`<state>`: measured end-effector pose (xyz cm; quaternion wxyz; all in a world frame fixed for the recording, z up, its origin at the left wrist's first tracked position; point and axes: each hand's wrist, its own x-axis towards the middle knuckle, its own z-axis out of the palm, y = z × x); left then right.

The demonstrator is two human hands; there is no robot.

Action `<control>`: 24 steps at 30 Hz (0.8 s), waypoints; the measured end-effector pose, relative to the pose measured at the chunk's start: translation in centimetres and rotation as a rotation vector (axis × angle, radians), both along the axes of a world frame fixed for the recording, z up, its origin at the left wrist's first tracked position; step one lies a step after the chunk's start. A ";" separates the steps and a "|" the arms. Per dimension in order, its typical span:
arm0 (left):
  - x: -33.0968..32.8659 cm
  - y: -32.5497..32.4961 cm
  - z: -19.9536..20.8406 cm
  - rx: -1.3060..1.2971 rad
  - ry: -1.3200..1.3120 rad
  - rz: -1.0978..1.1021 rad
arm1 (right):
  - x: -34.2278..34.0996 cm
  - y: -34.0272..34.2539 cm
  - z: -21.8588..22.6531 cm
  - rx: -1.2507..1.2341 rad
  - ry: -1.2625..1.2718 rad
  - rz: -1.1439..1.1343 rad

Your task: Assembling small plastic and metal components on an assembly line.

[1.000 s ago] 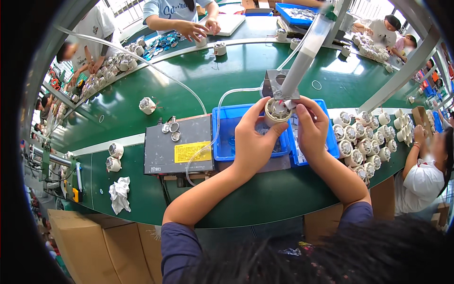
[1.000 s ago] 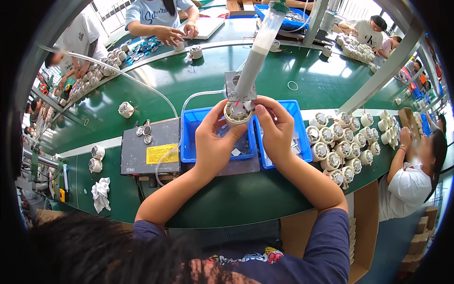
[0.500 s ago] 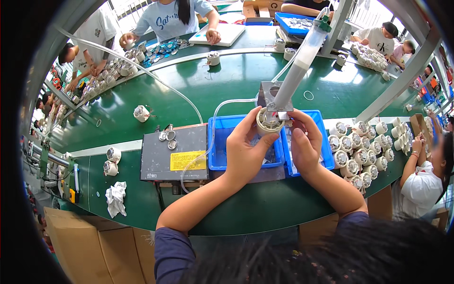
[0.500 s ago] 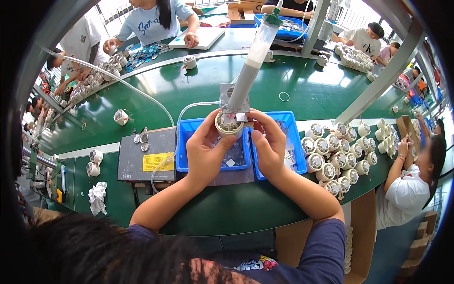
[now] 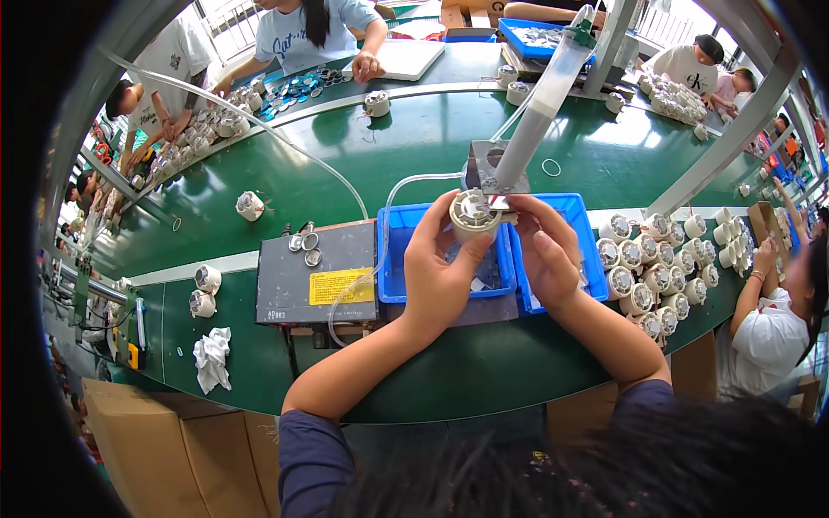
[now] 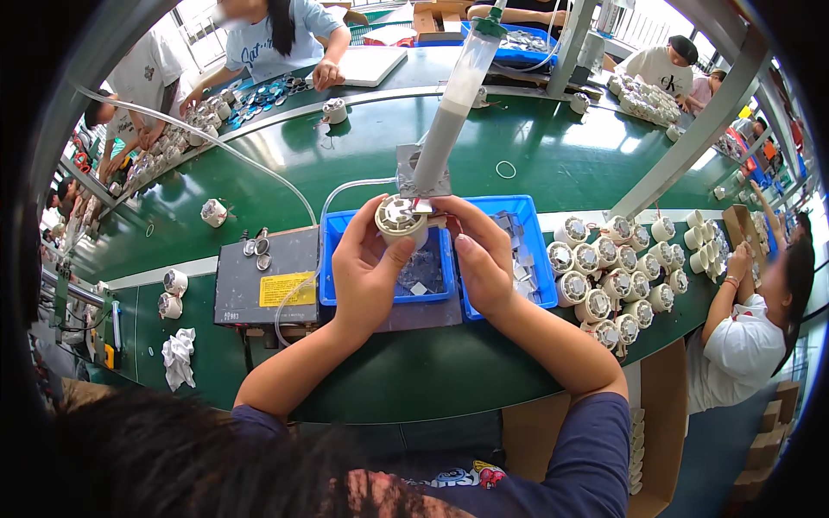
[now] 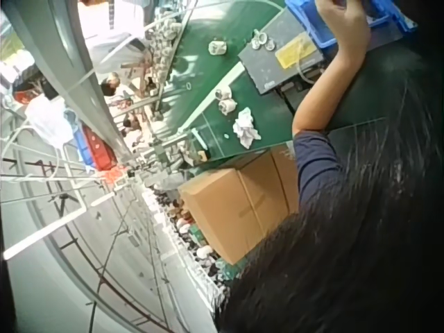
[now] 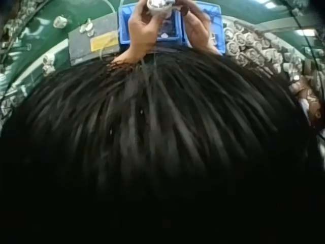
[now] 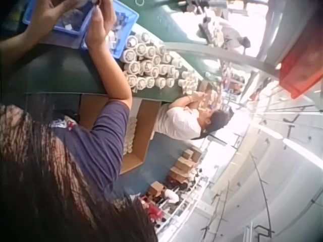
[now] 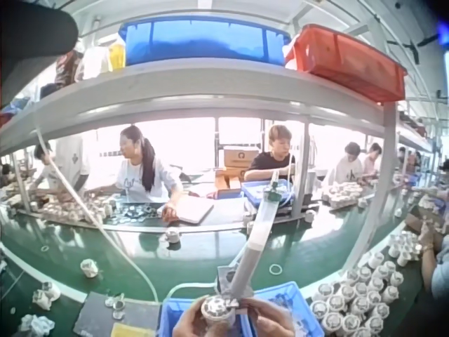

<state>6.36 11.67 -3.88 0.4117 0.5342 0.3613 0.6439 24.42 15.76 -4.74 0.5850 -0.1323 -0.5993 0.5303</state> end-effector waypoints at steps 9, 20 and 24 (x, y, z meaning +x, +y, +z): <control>0.1 -0.6 -0.1 -0.025 -0.161 0.017 | 0.1 -0.1 0.5 -0.054 -0.033 0.126; 1.2 -1.9 -0.9 -0.036 -0.193 -0.025 | 2.1 2.4 2.1 -0.216 -0.251 -0.198; 2.7 -3.5 -2.7 -0.018 -0.145 -0.079 | 5.1 4.3 3.8 0.151 -1.496 -0.422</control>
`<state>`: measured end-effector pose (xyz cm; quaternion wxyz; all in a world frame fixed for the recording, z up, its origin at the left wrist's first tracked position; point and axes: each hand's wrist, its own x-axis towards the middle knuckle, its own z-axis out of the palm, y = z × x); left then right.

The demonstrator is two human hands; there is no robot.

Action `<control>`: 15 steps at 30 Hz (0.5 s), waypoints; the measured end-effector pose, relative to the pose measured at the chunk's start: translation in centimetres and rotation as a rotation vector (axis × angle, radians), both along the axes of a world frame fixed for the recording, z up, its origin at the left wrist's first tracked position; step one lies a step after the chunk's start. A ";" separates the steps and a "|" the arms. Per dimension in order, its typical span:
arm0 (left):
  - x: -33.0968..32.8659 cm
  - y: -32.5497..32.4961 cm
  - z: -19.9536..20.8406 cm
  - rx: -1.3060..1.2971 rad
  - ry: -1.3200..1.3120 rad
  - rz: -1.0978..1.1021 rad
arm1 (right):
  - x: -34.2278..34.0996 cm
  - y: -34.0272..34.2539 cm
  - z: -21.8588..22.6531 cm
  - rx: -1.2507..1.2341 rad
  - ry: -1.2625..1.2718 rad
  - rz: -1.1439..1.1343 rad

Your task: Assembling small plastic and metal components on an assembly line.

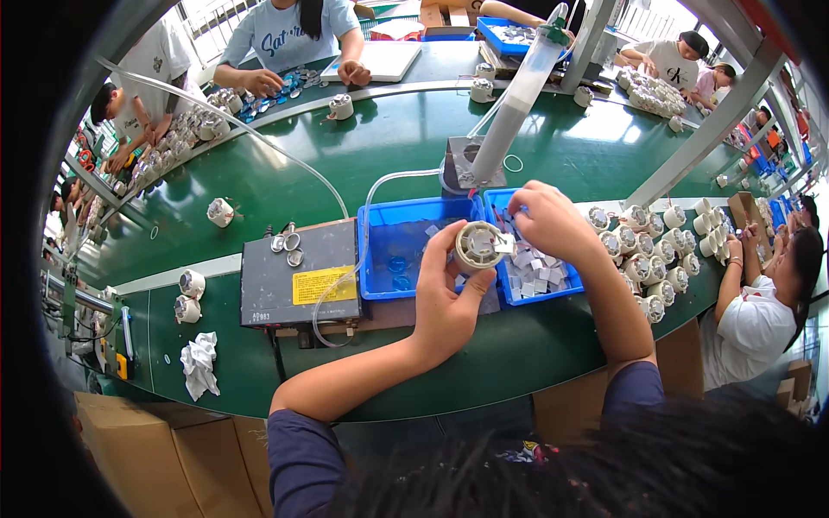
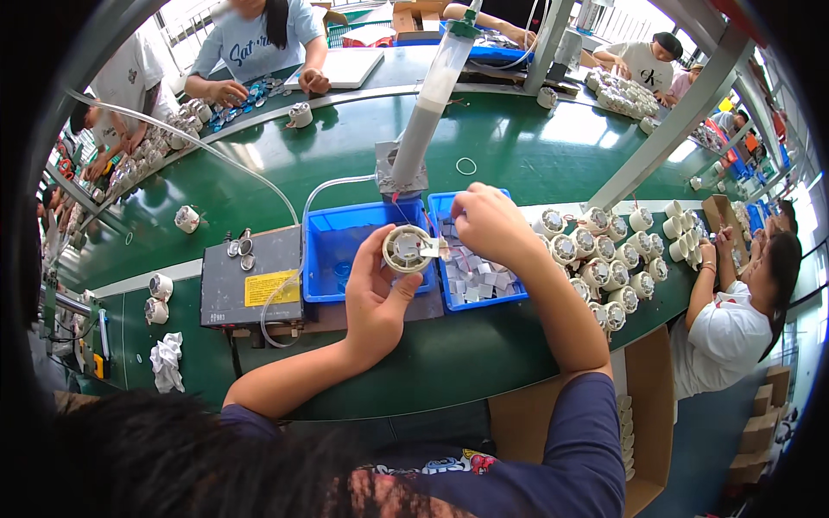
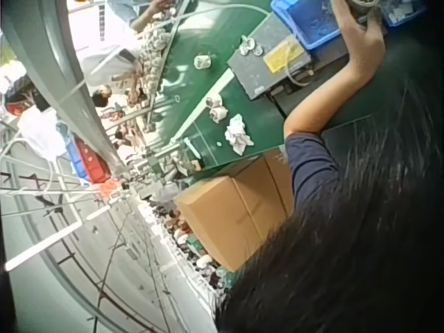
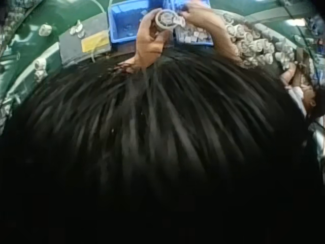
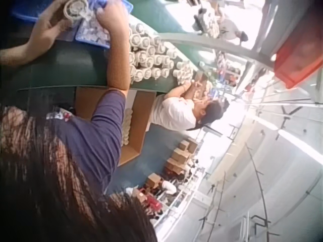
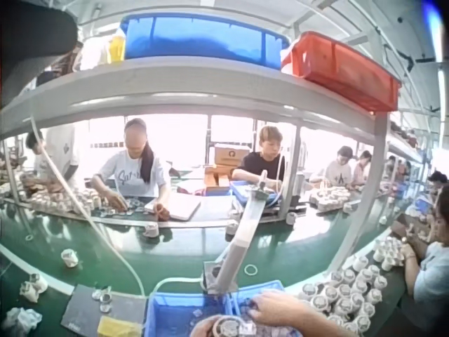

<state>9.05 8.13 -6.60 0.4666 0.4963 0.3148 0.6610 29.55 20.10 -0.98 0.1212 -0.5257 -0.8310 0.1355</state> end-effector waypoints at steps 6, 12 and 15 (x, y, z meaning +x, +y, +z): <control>0.5 -0.8 -0.9 0.059 0.274 -0.118 | 0.8 1.1 -2.4 -0.295 -0.252 0.198; 0.9 -1.2 -0.3 0.012 0.077 -0.225 | 1.5 1.5 -1.3 -0.206 -0.104 0.218; 0.2 -0.6 -0.5 0.023 0.124 -0.272 | 1.4 0.6 1.5 -0.236 0.191 0.102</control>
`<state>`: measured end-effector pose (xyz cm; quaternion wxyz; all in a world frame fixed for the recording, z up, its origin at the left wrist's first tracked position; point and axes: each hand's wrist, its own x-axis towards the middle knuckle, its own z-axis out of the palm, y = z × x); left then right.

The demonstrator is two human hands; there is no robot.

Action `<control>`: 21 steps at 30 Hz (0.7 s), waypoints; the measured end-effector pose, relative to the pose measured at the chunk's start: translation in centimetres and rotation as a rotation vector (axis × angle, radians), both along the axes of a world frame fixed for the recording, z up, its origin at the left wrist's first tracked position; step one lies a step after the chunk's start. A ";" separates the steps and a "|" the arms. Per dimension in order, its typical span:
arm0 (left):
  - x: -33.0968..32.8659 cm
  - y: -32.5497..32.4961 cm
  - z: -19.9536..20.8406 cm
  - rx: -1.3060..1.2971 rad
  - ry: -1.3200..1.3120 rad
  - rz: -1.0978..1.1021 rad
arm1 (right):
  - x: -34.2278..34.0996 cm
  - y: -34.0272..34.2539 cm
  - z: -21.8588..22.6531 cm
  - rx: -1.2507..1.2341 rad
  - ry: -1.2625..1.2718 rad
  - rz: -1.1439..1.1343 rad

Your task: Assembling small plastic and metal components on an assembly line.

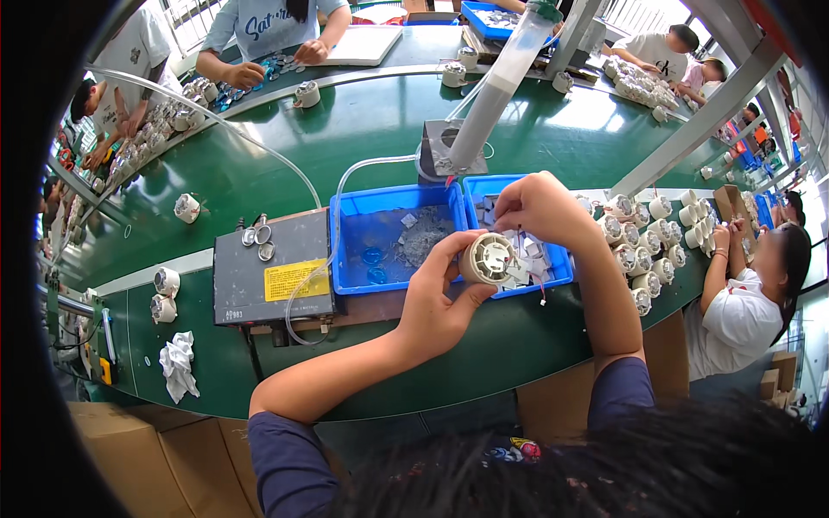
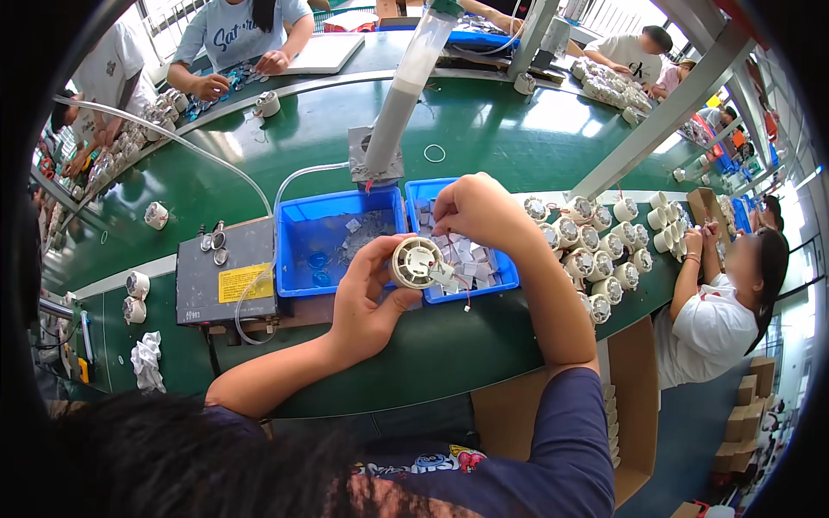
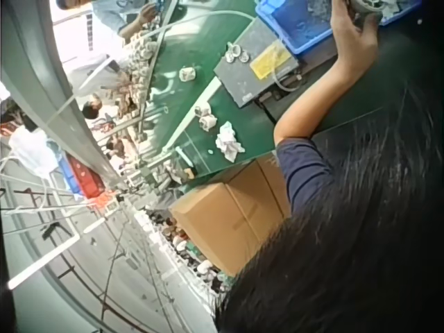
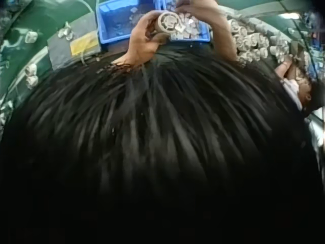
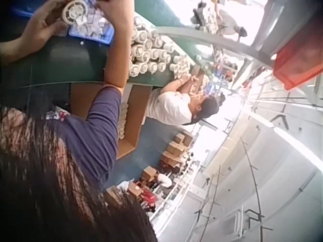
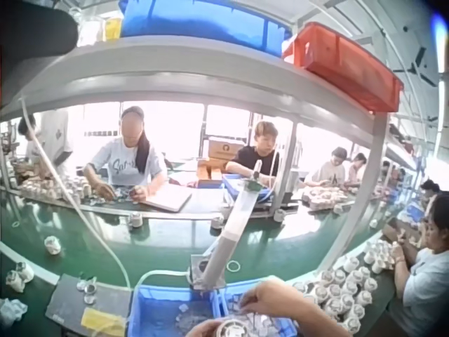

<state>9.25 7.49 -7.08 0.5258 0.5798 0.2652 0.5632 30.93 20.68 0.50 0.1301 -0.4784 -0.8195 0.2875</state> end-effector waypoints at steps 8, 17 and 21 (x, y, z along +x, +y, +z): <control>0.0 0.6 0.6 -0.051 -0.039 -0.016 | 2.2 -0.5 1.7 0.116 -0.101 0.126; -1.1 1.7 1.3 -0.098 -0.076 -0.086 | 0.5 -3.5 4.8 -0.152 0.474 0.152; -2.5 3.2 1.9 -0.226 -0.048 -0.298 | 0.5 -3.0 4.3 0.021 0.461 0.342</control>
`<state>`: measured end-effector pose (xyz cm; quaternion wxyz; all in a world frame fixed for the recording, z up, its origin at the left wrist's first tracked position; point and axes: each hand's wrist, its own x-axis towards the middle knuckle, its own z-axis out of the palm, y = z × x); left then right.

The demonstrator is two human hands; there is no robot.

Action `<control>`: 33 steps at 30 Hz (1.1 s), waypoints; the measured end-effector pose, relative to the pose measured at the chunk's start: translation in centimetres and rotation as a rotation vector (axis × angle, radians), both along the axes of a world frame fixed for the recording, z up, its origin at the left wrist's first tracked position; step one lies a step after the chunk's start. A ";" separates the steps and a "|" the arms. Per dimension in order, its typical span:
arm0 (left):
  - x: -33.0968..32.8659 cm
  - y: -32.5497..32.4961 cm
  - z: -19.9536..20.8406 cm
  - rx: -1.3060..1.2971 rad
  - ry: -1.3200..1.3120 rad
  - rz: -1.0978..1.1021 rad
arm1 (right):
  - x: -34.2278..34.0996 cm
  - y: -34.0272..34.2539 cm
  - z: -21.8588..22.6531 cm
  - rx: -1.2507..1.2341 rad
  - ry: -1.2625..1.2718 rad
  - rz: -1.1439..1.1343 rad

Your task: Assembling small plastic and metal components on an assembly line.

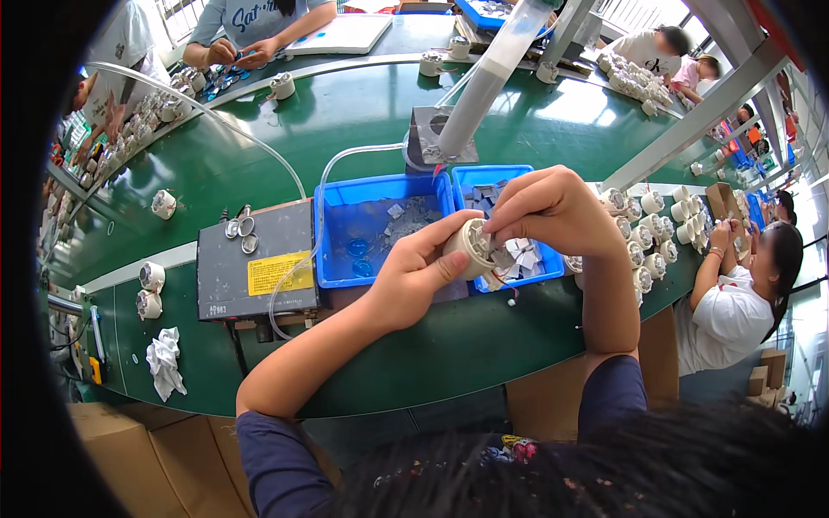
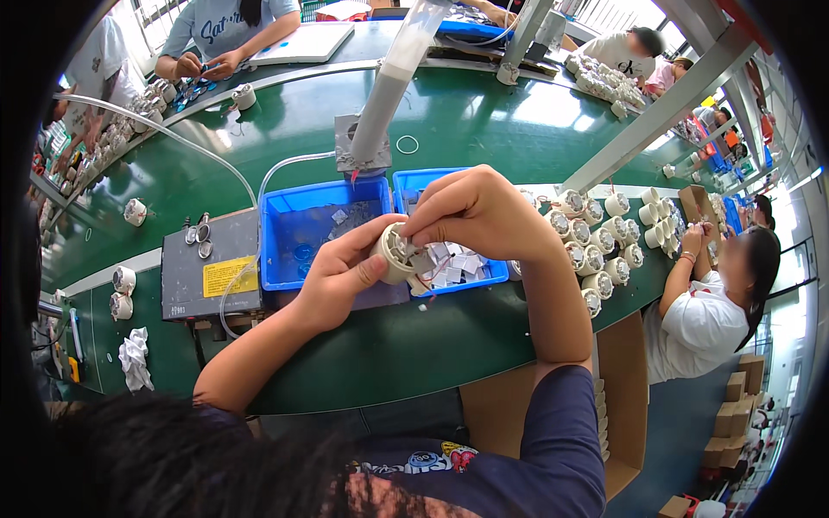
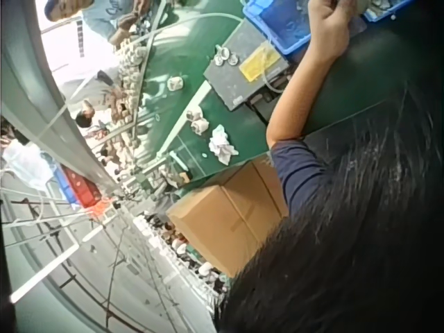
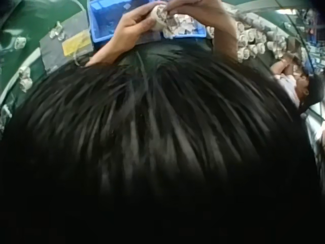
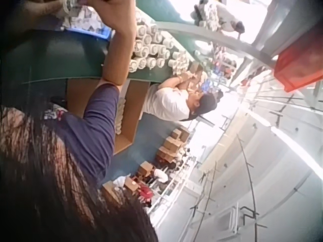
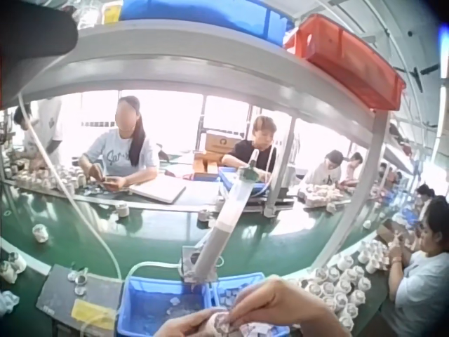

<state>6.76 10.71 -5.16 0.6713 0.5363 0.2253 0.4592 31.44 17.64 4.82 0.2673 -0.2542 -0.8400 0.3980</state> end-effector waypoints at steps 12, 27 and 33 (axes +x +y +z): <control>-0.7 0.5 0.3 0.044 0.015 -0.105 | -0.1 -0.1 -0.6 0.000 0.010 0.061; 0.3 0.1 -0.1 0.111 -0.091 -0.012 | -0.3 0.1 -1.1 -0.437 0.044 -0.021; 0.4 0.1 0.0 0.126 -0.076 0.001 | 0.2 1.2 -1.5 -0.579 0.055 0.084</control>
